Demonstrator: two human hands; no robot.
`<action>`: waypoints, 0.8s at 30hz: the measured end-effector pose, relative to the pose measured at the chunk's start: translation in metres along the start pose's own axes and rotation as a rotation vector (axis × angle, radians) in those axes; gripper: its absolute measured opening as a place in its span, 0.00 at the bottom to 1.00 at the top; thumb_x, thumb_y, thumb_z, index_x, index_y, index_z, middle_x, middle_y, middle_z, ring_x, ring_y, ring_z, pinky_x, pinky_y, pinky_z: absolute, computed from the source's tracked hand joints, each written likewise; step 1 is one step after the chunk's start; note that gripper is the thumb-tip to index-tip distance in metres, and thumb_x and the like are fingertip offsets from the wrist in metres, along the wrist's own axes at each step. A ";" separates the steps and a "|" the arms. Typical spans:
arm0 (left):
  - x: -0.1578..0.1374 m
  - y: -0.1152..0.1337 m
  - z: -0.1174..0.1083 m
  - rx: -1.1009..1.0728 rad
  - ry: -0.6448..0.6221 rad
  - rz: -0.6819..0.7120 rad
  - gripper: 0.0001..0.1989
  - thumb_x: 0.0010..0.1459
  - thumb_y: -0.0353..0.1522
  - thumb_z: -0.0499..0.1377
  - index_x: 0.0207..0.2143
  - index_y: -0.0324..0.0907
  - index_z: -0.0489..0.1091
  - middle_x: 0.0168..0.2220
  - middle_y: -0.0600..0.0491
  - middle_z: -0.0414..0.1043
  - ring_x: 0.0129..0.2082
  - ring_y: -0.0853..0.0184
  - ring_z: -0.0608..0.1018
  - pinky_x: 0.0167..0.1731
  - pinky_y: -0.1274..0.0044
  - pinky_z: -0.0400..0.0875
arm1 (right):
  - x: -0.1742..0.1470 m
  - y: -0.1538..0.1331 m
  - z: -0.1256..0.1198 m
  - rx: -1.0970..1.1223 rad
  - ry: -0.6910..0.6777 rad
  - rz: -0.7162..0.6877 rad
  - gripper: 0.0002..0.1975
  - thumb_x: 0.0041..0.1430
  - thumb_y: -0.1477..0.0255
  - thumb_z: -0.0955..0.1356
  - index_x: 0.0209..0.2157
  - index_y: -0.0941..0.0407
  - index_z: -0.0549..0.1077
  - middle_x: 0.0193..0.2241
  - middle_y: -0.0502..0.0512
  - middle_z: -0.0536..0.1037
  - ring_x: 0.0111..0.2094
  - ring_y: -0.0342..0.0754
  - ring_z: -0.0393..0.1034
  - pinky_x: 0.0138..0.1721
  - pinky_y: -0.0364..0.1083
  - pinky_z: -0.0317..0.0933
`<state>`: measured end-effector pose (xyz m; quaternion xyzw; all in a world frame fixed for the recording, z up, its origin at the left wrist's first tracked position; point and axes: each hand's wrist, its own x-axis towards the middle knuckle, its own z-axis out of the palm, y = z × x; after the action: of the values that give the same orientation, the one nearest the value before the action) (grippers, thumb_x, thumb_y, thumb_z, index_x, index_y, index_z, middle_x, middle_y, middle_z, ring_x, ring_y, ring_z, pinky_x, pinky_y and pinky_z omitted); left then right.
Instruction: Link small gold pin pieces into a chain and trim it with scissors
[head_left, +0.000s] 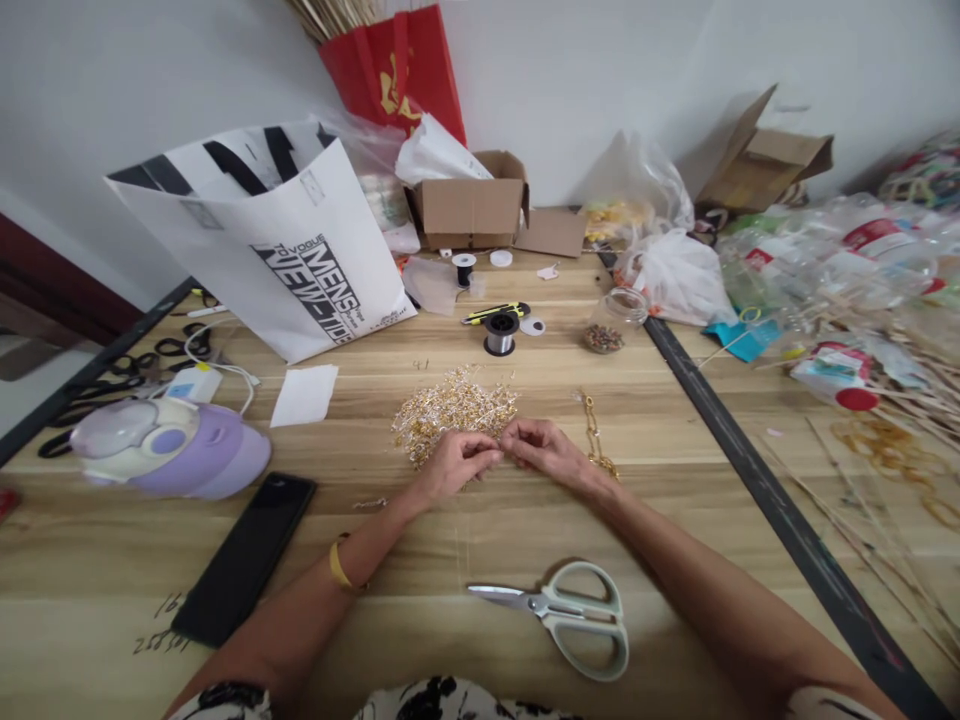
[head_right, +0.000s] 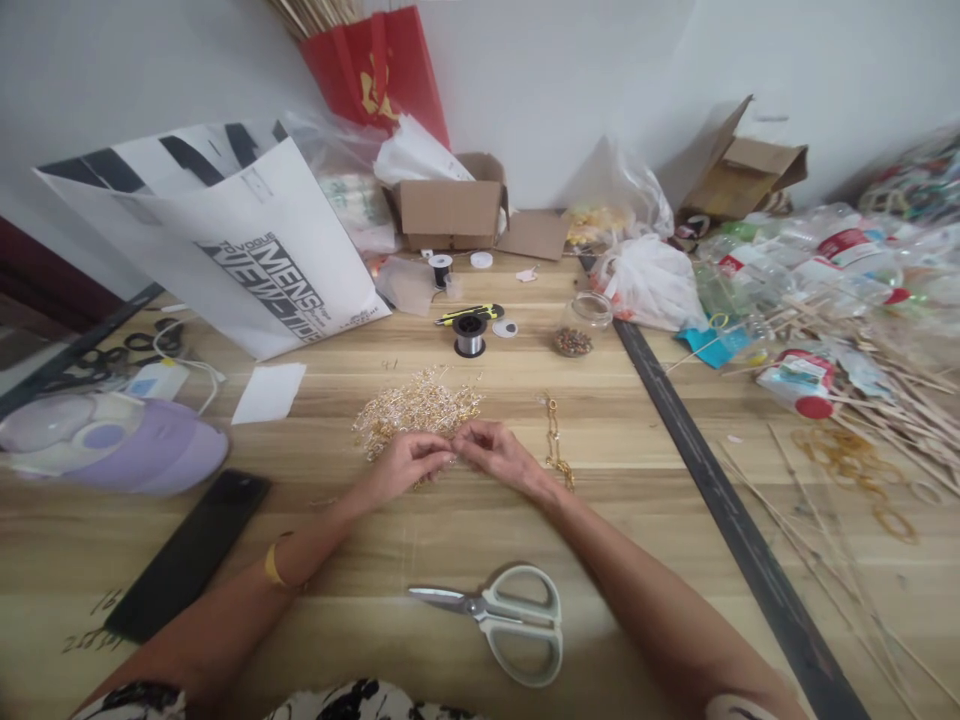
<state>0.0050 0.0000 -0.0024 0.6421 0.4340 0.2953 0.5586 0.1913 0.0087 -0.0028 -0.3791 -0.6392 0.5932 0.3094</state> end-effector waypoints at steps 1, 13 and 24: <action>0.000 -0.001 -0.001 0.005 -0.009 -0.002 0.10 0.52 0.35 0.59 0.28 0.35 0.72 0.20 0.55 0.69 0.18 0.75 0.69 0.20 0.83 0.65 | -0.001 -0.001 0.000 -0.019 -0.001 0.001 0.16 0.56 0.59 0.65 0.29 0.60 0.69 0.19 0.45 0.63 0.20 0.38 0.54 0.22 0.39 0.48; 0.001 -0.007 -0.007 -0.142 -0.054 -0.101 0.06 0.45 0.30 0.63 0.27 0.36 0.71 0.20 0.55 0.71 0.20 0.74 0.73 0.22 0.82 0.67 | 0.000 -0.005 -0.003 -0.301 0.066 -0.047 0.15 0.60 0.63 0.62 0.27 0.60 0.66 0.19 0.45 0.61 0.21 0.38 0.53 0.23 0.39 0.48; 0.000 -0.008 -0.013 -0.360 -0.001 -0.114 0.12 0.42 0.34 0.66 0.27 0.34 0.73 0.23 0.51 0.74 0.22 0.73 0.73 0.25 0.80 0.68 | -0.059 -0.041 -0.008 -1.175 0.077 -0.124 0.22 0.56 0.77 0.64 0.53 0.53 0.63 0.49 0.60 0.68 0.46 0.55 0.66 0.41 0.51 0.64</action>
<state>-0.0077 0.0063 -0.0079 0.5061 0.4097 0.3358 0.6806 0.2241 -0.0378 0.0422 -0.4702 -0.8699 0.1062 0.1046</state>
